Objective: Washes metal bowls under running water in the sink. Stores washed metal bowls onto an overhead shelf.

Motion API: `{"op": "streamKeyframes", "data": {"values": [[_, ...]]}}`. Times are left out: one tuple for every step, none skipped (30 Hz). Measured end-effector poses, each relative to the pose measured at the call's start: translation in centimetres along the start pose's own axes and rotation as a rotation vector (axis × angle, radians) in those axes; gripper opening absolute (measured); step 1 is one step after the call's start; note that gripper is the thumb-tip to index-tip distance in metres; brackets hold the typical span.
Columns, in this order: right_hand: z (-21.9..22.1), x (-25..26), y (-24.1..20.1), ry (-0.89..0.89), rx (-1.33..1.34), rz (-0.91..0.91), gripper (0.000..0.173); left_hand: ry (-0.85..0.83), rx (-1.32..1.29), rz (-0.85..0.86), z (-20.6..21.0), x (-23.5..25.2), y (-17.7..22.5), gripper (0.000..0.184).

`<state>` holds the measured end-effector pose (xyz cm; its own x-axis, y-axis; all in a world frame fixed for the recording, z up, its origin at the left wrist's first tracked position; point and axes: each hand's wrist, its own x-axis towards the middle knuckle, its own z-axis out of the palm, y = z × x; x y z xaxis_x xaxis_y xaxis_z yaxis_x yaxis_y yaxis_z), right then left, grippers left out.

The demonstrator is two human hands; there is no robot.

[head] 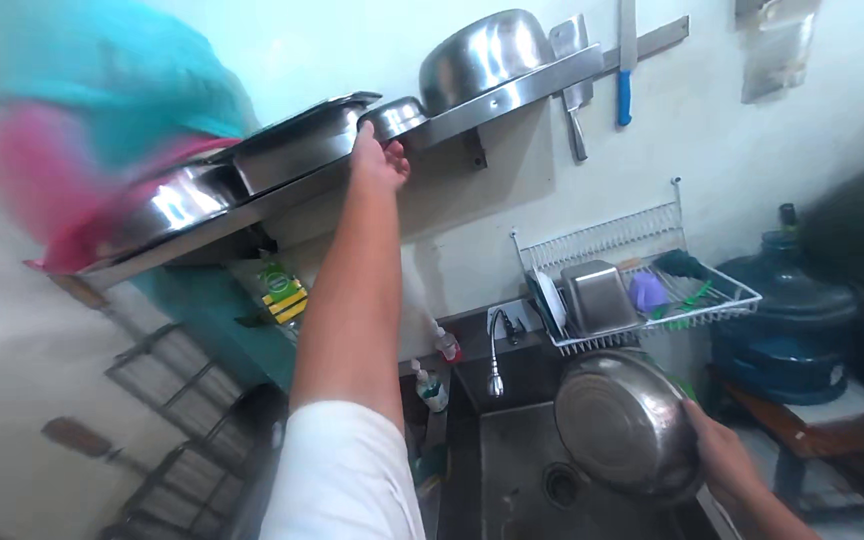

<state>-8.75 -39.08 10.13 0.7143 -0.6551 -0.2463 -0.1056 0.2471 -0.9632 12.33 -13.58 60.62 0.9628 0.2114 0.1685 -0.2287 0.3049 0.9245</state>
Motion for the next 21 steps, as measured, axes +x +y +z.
{"op": "streamKeyframes", "data": {"values": [[-0.2, 0.3, -0.9, -0.019, 0.032, -0.003, 0.054, 0.009, -0.015, 0.000, 0.3, 0.2, 0.0, 0.036], [-0.2, 0.6, -2.0, -0.046, 0.064, -0.012, 0.053, 0.009, -0.032, 0.007, 0.3, 0.4, -0.2, 0.028], [-0.1, 0.9, -3.2, -0.074, 0.093, -0.022, 0.052, 0.011, -0.054, 0.016, 0.2, 0.4, -0.3, 0.024], [0.1, 1.2, -4.4, -0.106, 0.120, -0.035, 0.051, 0.012, -0.074, 0.025, 0.0, 0.2, -0.4, 0.023], [0.3, 1.4, -5.6, -0.137, 0.144, -0.044, 0.051, 0.013, -0.095, 0.036, -0.3, 0.0, -0.6, 0.022], [0.6, 1.6, -6.8, -0.168, 0.158, -0.052, 0.050, 0.010, -0.115, 0.046, -0.7, -0.4, -0.8, 0.022], [0.8, 1.8, -7.9, -0.200, 0.166, -0.058, 0.050, 0.005, -0.131, 0.060, -1.2, -0.8, -1.0, 0.022], [1.2, 1.9, -9.0, -0.228, 0.170, -0.067, 0.049, -0.010, -0.144, 0.072, -1.9, -1.4, -1.3, 0.022], [1.5, 1.9, -10.2, -0.253, 0.176, -0.073, 0.049, -0.021, -0.149, 0.084, -2.8, -1.8, -1.6, 0.022], [1.9, 1.8, -11.3, -0.270, 0.191, -0.077, 0.047, -0.038, -0.153, 0.095, -3.8, -2.4, -2.0, 0.023], [2.2, 1.6, -12.5, -0.283, 0.213, -0.077, 0.045, -0.059, -0.161, 0.110, -4.9, -3.1, -2.5, 0.022], [2.5, 1.2, -13.6, -0.307, 0.243, -0.071, 0.043, -0.076, -0.173, 0.126, -6.2, -4.0, -3.0, 0.022], [2.8, 0.9, -14.8, -0.333, 0.273, -0.058, 0.042, -0.087, -0.182, 0.142, -7.5, -4.9, -3.6, 0.023], [3.0, 0.5, -15.8, -0.360, 0.296, -0.042, 0.041, -0.093, -0.192, 0.152, -9.0, -5.9, -4.3, 0.023], [3.2, 0.0, -16.8, -0.383, 0.308, -0.020, 0.041, -0.089, -0.194, 0.161, -10.6, -7.0, -5.2, 0.023], [3.5, -0.5, -17.7, -0.403, 0.322, -0.004, 0.040, -0.080, -0.190, 0.166, -12.3, -8.1, -6.2, 0.023], [3.7, -1.1, -18.4, -0.422, 0.335, 0.007, 0.039, -0.067, -0.173, 0.168, -14.1, -9.3, -7.5, 0.021], [4.0, -1.7, -19.0, -0.436, 0.353, 0.020, 0.039, -0.059, -0.125, 0.170, -16.1, -10.4, -9.2, 0.019], [4.3, -2.5, -19.4, -0.446, 0.379, 0.037, 0.037, -0.057, -0.065, 0.163, -18.1, -11.6, -11.1, 0.017], [4.6, -3.2, -19.7, -0.456, 0.410, 0.054, 0.035, -0.051, 0.009, 0.151, -19.9, -12.7, -13.2, 0.018], [5.0, -3.8, -19.7, -0.460, 0.445, 0.070, 0.034, -0.031, 0.079, 0.129, -21.4, -13.7, -15.4, 0.021]]}}
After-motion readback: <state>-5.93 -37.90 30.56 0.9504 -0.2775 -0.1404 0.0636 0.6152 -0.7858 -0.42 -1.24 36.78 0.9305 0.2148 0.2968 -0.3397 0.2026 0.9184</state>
